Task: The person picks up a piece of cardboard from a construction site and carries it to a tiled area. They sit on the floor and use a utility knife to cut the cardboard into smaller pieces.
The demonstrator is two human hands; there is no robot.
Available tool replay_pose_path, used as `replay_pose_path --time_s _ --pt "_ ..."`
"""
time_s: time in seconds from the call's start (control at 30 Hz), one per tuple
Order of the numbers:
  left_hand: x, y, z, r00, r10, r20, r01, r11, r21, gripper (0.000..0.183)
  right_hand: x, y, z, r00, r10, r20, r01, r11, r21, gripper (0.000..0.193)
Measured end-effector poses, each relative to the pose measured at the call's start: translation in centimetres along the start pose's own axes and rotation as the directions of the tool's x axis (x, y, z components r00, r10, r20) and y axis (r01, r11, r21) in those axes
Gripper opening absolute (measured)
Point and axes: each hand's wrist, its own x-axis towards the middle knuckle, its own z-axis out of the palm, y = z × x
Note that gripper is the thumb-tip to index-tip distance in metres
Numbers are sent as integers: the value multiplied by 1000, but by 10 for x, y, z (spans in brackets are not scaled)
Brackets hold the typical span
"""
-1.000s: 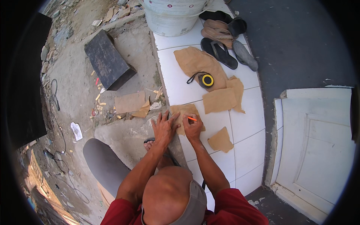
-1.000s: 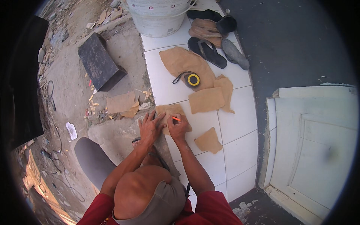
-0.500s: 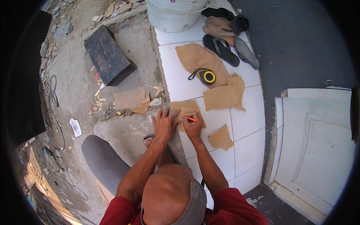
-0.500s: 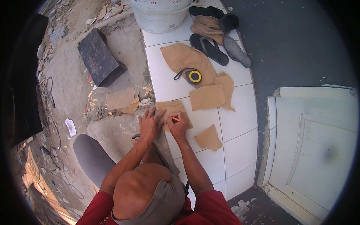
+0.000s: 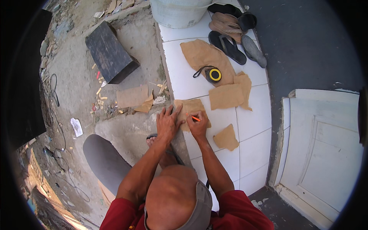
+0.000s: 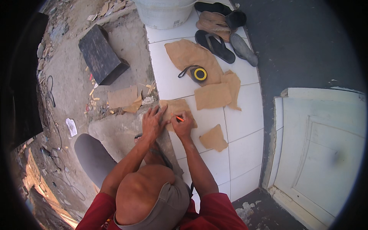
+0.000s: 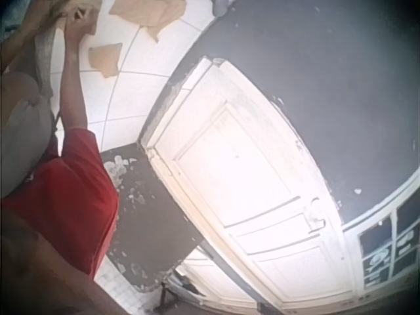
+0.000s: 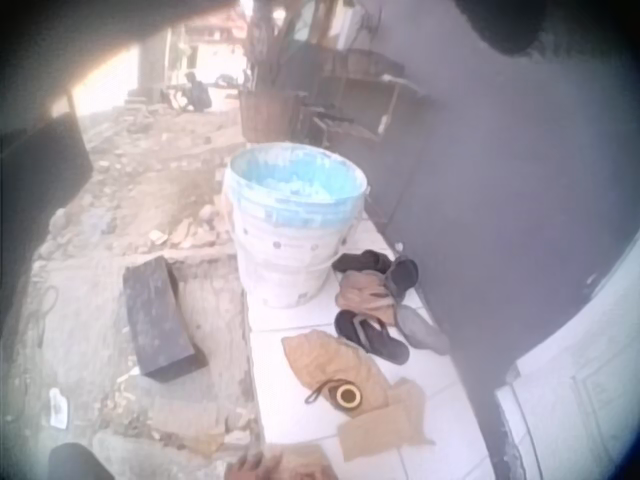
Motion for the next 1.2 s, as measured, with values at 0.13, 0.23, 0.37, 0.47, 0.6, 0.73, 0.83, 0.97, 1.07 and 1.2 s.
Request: replay_pose_path --time_s 0.13,0.23,0.37,0.47,0.6,0.73,0.83,0.97,1.07,1.2 --pt "0 0 1 1000 -8 1 8 1000 -22 81 4 -3 1 1000 21 -23 -22 999 -32 16" --pt "1 -1 1 999 -34 32 35 999 -35 80 10 -8 6 996 -76 -45 70 990 -125 11" --pt "2 2 -2 999 -41 34 42 999 -31 81 20 -5 10 995 72 -70 -71 997 29 15" --pt "3 5 -3 998 -52 33 53 998 -35 82 21 3 6 999 31 -42 -30 999 25 12" --pt "2 4 -5 998 -54 41 56 997 -61 82 21 9 6 997 -73 4 74 996 -59 11" --pt "2 2 -4 995 -70 66 77 990 -116 82 21 4 7 1000 -23 5 23 999 -28 13" --pt "4 4 -5 994 -73 79 82 990 -114 82 22 1 6 998 -63 -14 62 995 -74 14" --pt "5 1 -3 996 -67 67 74 990 -117 83 23 -11 7 999 -27 -20 25 994 -109 16" --pt "4 -1 0 996 -66 60 73 991 -115 83 20 -15 4 999 -22 29 25 991 -129 16" --pt "5 0 1 996 -71 53 77 991 -112 84 22 -5 7 997 70 -42 -72 996 -51 17"
